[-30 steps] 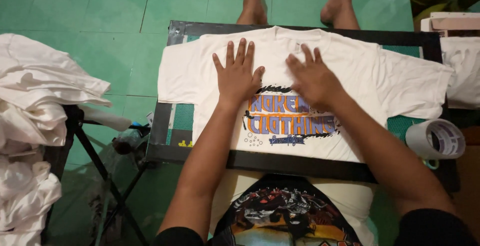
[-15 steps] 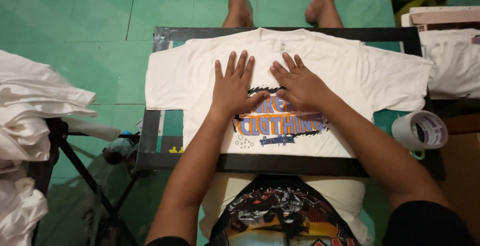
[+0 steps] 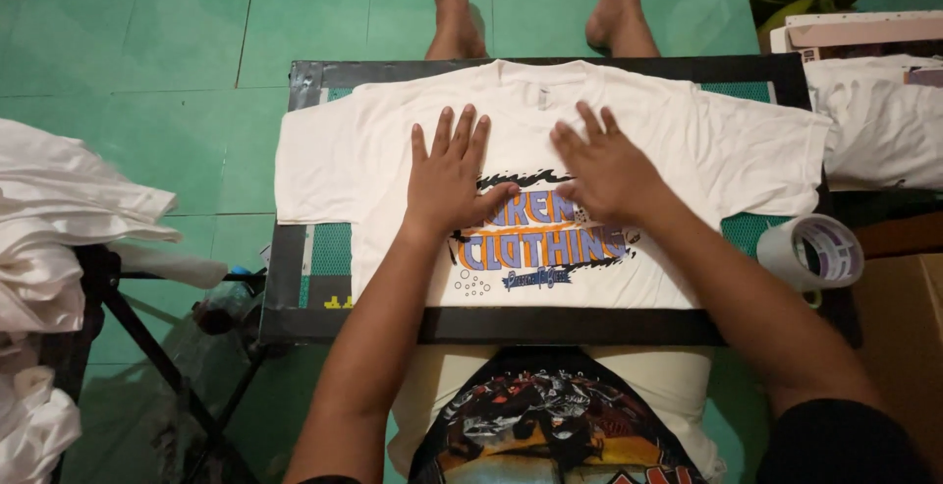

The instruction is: Smoothing a white t-shirt on a board and applying small pieces of adhesive tape to the design area.

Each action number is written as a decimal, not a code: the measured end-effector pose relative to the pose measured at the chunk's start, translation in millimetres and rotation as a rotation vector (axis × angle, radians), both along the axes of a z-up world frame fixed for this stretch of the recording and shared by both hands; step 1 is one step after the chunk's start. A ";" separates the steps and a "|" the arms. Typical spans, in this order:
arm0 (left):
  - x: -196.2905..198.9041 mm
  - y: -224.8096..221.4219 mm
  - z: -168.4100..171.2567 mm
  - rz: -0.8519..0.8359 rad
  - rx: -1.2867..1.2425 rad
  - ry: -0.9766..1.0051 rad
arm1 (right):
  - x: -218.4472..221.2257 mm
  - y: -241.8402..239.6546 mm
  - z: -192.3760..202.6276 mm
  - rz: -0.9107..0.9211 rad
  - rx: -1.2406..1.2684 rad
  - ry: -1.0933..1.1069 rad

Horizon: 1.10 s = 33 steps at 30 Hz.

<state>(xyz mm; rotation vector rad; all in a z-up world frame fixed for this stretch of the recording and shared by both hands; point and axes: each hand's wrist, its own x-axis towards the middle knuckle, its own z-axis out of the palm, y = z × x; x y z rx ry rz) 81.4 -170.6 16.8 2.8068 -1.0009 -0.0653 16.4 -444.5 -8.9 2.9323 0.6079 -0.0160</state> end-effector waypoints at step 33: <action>-24.7 -36.4 0.2 -0.211 0.000 -0.062 | -26.4 -11.0 5.9 -0.013 0.039 -0.076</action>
